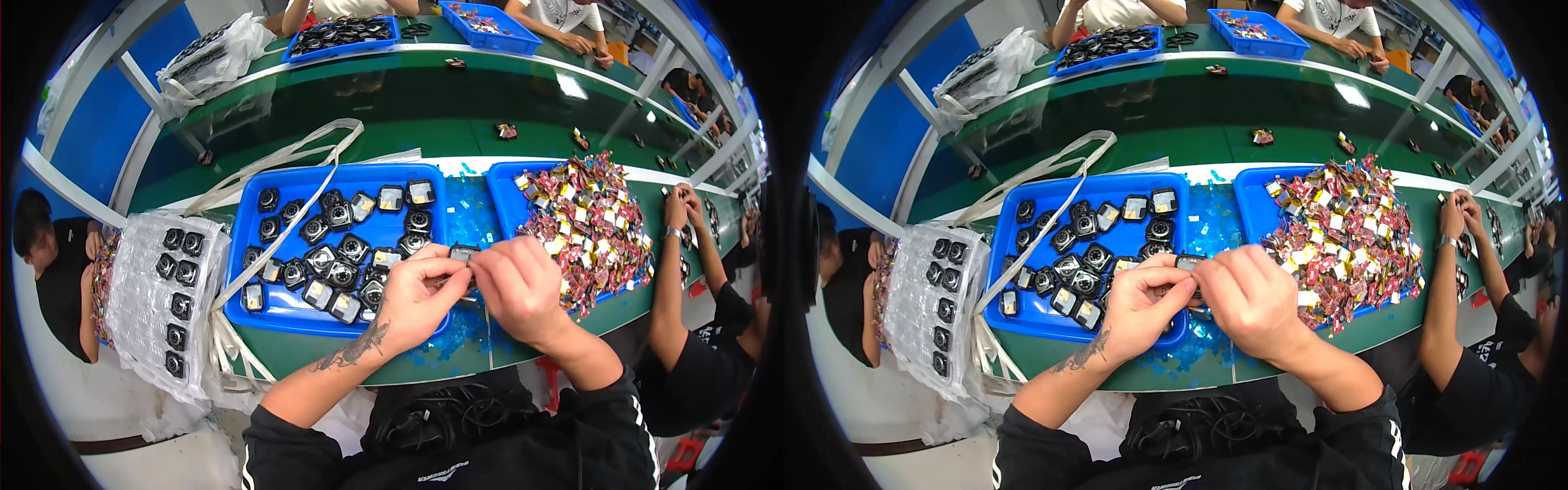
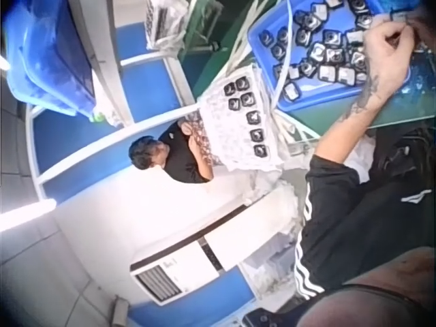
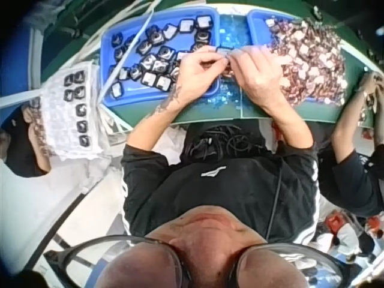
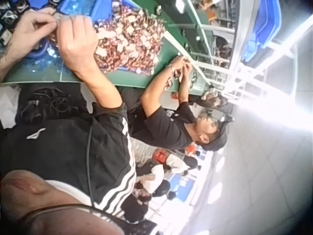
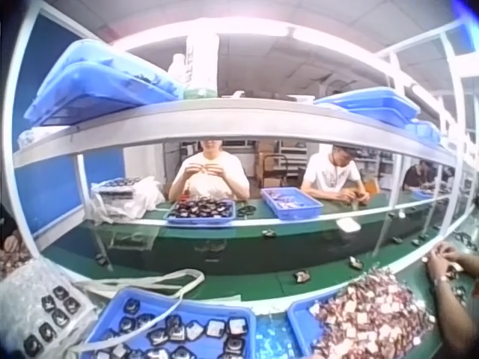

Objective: The worker is assembling small electronic units by inserting components like batteries or speakers into plastic housings and applying adhesive strips.

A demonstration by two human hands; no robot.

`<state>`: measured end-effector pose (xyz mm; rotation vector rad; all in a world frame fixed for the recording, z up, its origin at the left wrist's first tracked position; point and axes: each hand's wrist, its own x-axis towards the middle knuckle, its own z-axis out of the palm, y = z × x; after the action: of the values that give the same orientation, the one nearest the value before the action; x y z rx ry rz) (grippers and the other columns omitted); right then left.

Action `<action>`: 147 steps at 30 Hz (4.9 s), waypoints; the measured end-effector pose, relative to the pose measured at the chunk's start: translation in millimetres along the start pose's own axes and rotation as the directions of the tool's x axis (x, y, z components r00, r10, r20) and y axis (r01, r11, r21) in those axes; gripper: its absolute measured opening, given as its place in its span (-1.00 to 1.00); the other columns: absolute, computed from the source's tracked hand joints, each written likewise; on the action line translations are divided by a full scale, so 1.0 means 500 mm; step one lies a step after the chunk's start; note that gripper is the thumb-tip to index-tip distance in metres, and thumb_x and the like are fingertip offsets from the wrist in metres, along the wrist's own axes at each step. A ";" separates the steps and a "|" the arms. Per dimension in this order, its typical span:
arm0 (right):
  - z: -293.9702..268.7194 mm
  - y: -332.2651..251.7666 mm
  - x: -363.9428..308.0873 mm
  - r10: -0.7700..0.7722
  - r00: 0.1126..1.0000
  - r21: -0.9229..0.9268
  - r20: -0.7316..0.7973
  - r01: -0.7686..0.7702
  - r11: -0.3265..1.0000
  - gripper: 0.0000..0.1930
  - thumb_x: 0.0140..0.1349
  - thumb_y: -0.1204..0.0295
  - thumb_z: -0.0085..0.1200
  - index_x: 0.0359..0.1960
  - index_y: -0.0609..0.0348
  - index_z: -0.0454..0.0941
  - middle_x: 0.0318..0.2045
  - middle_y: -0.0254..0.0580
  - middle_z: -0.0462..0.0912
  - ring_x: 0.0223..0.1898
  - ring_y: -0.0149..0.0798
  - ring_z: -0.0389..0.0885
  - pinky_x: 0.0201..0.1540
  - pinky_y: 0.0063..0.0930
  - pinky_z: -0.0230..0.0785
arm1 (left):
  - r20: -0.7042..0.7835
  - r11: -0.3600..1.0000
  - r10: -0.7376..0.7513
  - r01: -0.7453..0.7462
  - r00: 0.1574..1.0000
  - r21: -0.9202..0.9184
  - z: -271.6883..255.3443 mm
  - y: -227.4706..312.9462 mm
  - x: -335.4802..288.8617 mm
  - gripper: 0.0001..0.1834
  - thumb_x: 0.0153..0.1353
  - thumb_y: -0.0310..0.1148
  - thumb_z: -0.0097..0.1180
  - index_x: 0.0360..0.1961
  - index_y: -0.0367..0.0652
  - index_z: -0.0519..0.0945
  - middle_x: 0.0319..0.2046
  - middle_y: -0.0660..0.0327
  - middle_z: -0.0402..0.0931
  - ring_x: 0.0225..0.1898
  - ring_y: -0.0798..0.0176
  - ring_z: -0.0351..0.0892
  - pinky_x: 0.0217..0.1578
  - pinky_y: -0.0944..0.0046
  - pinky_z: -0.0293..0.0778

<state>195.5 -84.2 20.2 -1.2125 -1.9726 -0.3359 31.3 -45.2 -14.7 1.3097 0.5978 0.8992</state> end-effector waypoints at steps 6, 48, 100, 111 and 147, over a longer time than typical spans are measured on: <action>-0.005 0.011 -0.012 0.222 0.970 0.233 0.097 -0.239 0.943 -0.82 0.01 0.64 0.26 -0.33 0.25 0.56 -0.46 -0.17 0.56 -0.49 -0.22 0.56 -0.51 -0.46 0.40 | -0.012 0.999 0.017 -0.017 1.000 0.034 -0.004 0.005 0.003 -0.81 0.27 -0.61 0.08 -0.13 -0.44 0.62 -0.12 0.17 0.45 -0.18 0.41 0.56 -0.20 0.45 0.55; -0.066 0.008 -0.043 0.604 0.616 0.670 0.506 -0.722 0.174 -0.83 0.33 0.53 0.05 -0.10 0.30 0.60 -0.33 -0.28 0.63 -0.33 -0.47 0.59 -0.25 -0.56 0.51 | -0.211 0.941 0.163 -0.088 0.964 0.328 -0.023 0.024 0.015 -0.69 0.22 -0.65 0.05 -0.01 -0.24 0.39 -0.10 0.19 0.44 -0.06 0.41 0.47 -0.07 0.40 0.38; -0.011 -0.031 -0.001 0.588 0.764 0.455 0.267 -0.638 0.621 -0.91 0.09 0.56 0.26 -0.35 0.26 0.66 -0.56 -0.19 0.64 -0.63 -0.38 0.48 -0.53 -0.50 0.35 | 0.072 0.979 -0.123 0.133 0.990 -0.155 -0.003 0.021 -0.013 -0.56 0.42 -0.50 -0.10 0.29 -0.38 0.30 0.13 0.05 0.45 0.11 0.25 0.49 0.12 0.24 0.49; -0.036 -0.023 0.016 0.566 0.740 0.388 0.365 -0.673 0.630 -0.92 0.07 0.53 0.27 -0.40 0.25 0.65 -0.56 -0.21 0.65 -0.70 -0.44 0.40 -0.63 -0.51 0.24 | 0.092 0.989 -0.117 0.124 0.989 -0.075 -0.002 0.022 -0.020 -0.55 0.41 -0.49 -0.08 0.30 -0.36 0.30 0.09 0.09 0.50 0.08 0.32 0.50 0.11 0.29 0.47; -0.050 -0.016 -0.053 0.543 0.675 0.752 0.501 -0.649 0.113 -0.88 0.25 0.57 0.13 -0.22 0.28 0.48 -0.25 -0.33 0.52 -0.29 -0.55 0.48 -0.27 -0.65 0.42 | 0.187 0.810 0.193 -0.264 0.963 0.523 -0.016 0.056 -0.008 -0.77 0.08 -0.65 0.24 -0.19 -0.34 0.69 -0.20 0.04 0.64 -0.35 0.37 0.64 -0.34 0.44 0.55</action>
<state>207.2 -119.8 18.6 -1.0957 -1.1239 1.1674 16.4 -43.7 10.6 1.9785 0.6290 0.8624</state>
